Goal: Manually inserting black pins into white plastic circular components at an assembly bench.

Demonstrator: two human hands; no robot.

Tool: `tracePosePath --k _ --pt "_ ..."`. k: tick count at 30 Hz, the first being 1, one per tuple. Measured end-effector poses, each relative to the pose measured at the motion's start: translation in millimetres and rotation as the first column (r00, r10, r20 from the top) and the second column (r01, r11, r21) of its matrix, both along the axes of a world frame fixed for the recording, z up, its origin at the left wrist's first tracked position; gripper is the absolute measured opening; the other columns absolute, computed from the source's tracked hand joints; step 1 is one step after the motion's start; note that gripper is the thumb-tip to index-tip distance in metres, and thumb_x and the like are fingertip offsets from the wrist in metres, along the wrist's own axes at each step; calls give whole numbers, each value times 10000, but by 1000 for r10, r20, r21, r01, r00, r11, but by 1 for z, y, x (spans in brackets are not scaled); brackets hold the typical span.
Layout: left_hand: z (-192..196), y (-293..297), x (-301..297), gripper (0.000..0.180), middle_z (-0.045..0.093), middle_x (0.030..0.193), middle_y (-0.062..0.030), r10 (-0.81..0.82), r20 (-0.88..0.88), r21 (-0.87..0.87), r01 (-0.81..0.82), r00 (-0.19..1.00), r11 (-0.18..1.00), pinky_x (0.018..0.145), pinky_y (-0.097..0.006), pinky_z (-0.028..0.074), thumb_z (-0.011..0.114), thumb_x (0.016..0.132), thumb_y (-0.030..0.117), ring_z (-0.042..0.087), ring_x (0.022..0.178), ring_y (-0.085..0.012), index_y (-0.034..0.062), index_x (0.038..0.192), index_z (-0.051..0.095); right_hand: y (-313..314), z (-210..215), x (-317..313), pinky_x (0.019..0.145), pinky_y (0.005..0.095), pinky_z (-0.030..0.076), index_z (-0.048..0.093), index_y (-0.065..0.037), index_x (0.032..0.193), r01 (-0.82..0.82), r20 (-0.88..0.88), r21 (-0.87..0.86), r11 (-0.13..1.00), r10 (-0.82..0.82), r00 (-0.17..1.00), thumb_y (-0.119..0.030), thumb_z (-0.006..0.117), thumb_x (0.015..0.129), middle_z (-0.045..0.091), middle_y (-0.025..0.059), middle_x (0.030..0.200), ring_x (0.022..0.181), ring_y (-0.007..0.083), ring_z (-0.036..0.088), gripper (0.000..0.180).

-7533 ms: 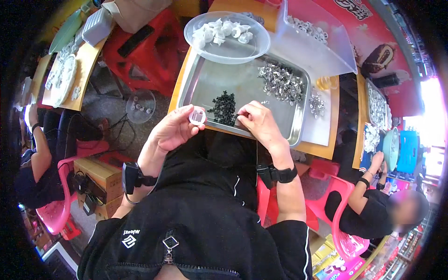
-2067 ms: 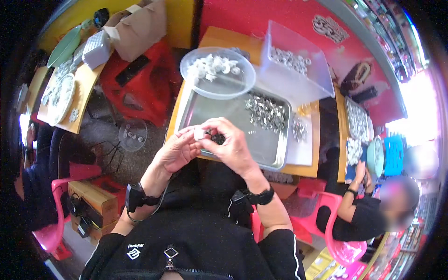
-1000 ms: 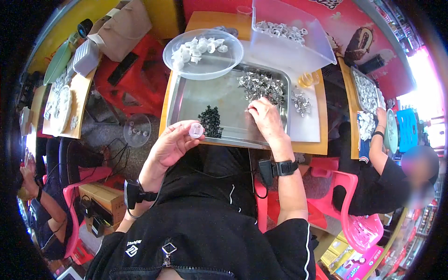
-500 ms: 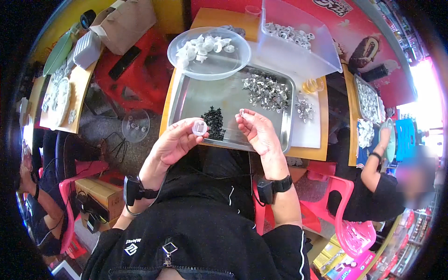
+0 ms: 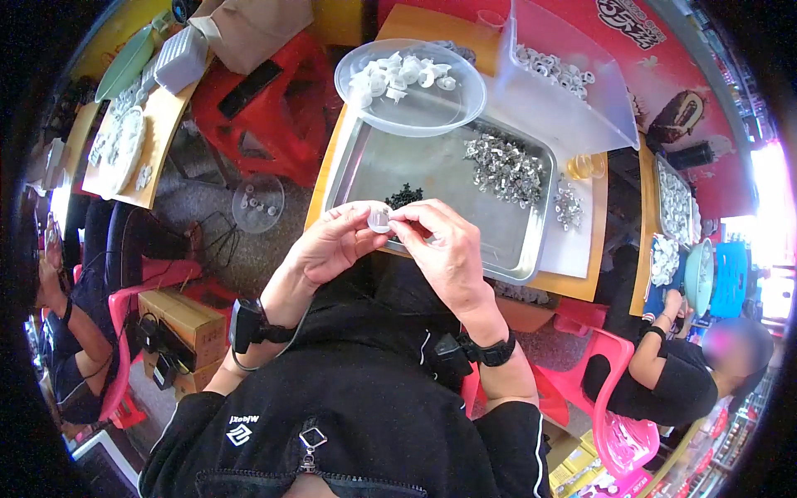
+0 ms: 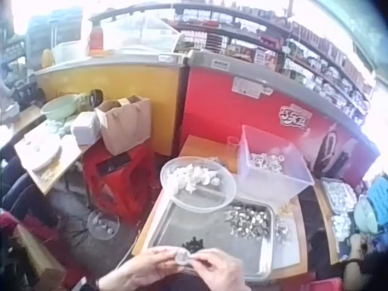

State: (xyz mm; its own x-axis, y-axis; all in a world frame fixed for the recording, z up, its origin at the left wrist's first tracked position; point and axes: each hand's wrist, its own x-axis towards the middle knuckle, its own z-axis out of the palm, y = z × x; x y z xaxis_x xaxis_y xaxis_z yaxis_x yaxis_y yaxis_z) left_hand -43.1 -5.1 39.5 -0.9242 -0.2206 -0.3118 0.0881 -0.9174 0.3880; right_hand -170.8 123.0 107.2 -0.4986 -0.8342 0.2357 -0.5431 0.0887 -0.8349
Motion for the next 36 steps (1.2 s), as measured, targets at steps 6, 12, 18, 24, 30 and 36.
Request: tracePosePath --k 6,12,18,24,30,36 --pt "3 2 0 267 644 1017 -92 8 32 -70 -5 999 998 875 -305 513 592 893 184 628 953 -170 0 1087 592 -1 -5 0 592 281 483 640 -21 870 -53 -107 33 998 56 993 -17 681 756 583 70 860 686 191 592 121" --pt "-2 4 1 256 646 1019 -78 4 -8 -139 -5 1000 990 867 -308 506 589 896 191 626 954 -165 16 1082 600 3 -9 -1 678 318 473 642 -40 881 -153 -268 54 987 162 950 -58 669 769 579 72 864 751 233 581 117" --pt "-2 3 4 256 649 1006 -69 -23 21 -124 25 1000 992 825 -292 521 590 898 219 631 925 -148 29 1068 605 6 -2 7 662 321 459 644 -66 935 -200 -428 88 976 218 877 -79 670 771 567 56 854 720 231 558 166" --pt "2 1 4 256 660 950 -65 -137 43 12 137 990 991 747 -267 555 577 908 263 651 845 -143 40 1030 607 5 7 2 667 313 452 646 -71 980 -157 -480 57 986 165 862 -81 681 756 558 52 884 728 222 548 227" --pt "-4 2 7 259 665 923 -62 -174 19 38 173 985 984 732 -270 563 583 903 274 655 817 -136 44 1018 615 7 6 -3 704 319 448 650 -81 983 -293 -528 94 951 297 795 -107 700 731 548 50 906 769 197 556 258" --pt "2 7 10 232 664 878 -34 -178 110 7 179 978 984 750 -277 543 647 861 265 641 812 -125 53 955 649 13 0 0 738 317 446 655 -76 974 -319 -569 57 946 293 768 -106 711 708 556 39 922 821 184 572 273"
